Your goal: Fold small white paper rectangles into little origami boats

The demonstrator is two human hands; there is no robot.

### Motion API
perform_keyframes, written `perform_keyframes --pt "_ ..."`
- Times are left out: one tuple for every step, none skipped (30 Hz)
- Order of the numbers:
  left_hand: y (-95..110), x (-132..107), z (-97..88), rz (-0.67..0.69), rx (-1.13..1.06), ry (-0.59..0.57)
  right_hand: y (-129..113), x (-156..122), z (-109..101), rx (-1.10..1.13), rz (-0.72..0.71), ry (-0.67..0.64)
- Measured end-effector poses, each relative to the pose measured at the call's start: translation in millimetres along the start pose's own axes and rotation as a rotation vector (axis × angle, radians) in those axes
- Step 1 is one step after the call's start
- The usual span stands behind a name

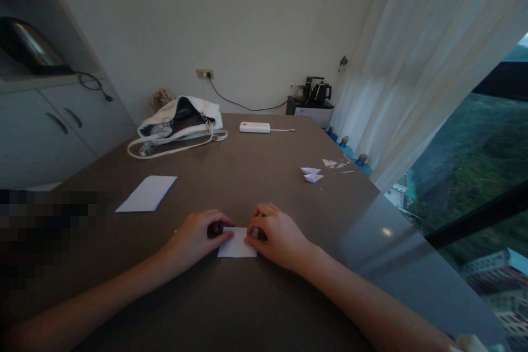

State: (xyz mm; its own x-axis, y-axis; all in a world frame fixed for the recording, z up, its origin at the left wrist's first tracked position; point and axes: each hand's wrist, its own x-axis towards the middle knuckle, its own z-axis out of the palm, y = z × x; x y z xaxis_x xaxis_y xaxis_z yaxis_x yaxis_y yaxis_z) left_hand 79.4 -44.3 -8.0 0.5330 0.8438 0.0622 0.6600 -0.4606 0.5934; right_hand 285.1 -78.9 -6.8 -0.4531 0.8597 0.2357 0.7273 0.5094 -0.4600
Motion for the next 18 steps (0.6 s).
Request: perform_keyframes --pt "0 0 -0.1 -0.011 0.014 -0.004 0 0 1 -0.014 -0.026 -0.009" --pt "0 0 -0.1 -0.019 0.024 -0.005 -1 -1 1 -0.023 -0.055 -0.029" --pt "-1 0 0.1 -0.026 0.028 -0.002 -1 -1 2 -0.03 -0.081 -0.053" --pt "-2 0 0.4 -0.031 0.027 0.003 -2 -1 3 -0.037 -0.101 -0.076" --pt "-2 0 0.8 -0.033 0.024 0.008 -2 -2 3 -0.047 -0.112 -0.092" --pt "-3 0 1.2 -0.034 0.02 0.013 -3 -2 3 -0.059 -0.111 -0.099" --pt "-4 0 1.5 -0.033 0.019 0.016 -3 -2 4 -0.073 -0.103 -0.101" --pt "-4 0 1.6 -0.032 0.022 0.02 -4 -2 4 -0.086 -0.091 -0.101" --pt "-5 0 1.5 -0.024 0.027 0.022 -5 -2 3 -0.096 -0.08 -0.102" --pt "-4 -1 1.1 -0.008 0.033 0.021 -6 -2 3 -0.103 -0.073 -0.105" --pt "-4 -1 0.5 0.014 0.041 0.017 -6 -2 3 -0.108 -0.068 -0.108" --pt "-3 -1 -0.5 0.041 0.048 0.008 -7 -2 2 -0.11 -0.065 -0.11" --pt "-2 -2 -1.7 0.071 0.05 -0.008 -7 -3 2 -0.108 -0.064 -0.113" --pt "-1 -2 -3.1 0.1 0.044 -0.029 -7 -3 2 -0.104 -0.063 -0.116" --pt "0 -2 -4.6 0.126 0.031 -0.052 -7 -3 1 -0.098 -0.063 -0.116" --pt "0 -3 -6.1 0.149 0.012 -0.075 -6 -3 1 -0.092 -0.061 -0.116" --pt "0 -3 -7.6 0.169 -0.011 -0.098 -6 -3 1 -0.086 -0.06 -0.115" --pt "0 -3 -8.9 0.188 -0.036 -0.119 -6 -3 1 -0.082 -0.06 -0.114"
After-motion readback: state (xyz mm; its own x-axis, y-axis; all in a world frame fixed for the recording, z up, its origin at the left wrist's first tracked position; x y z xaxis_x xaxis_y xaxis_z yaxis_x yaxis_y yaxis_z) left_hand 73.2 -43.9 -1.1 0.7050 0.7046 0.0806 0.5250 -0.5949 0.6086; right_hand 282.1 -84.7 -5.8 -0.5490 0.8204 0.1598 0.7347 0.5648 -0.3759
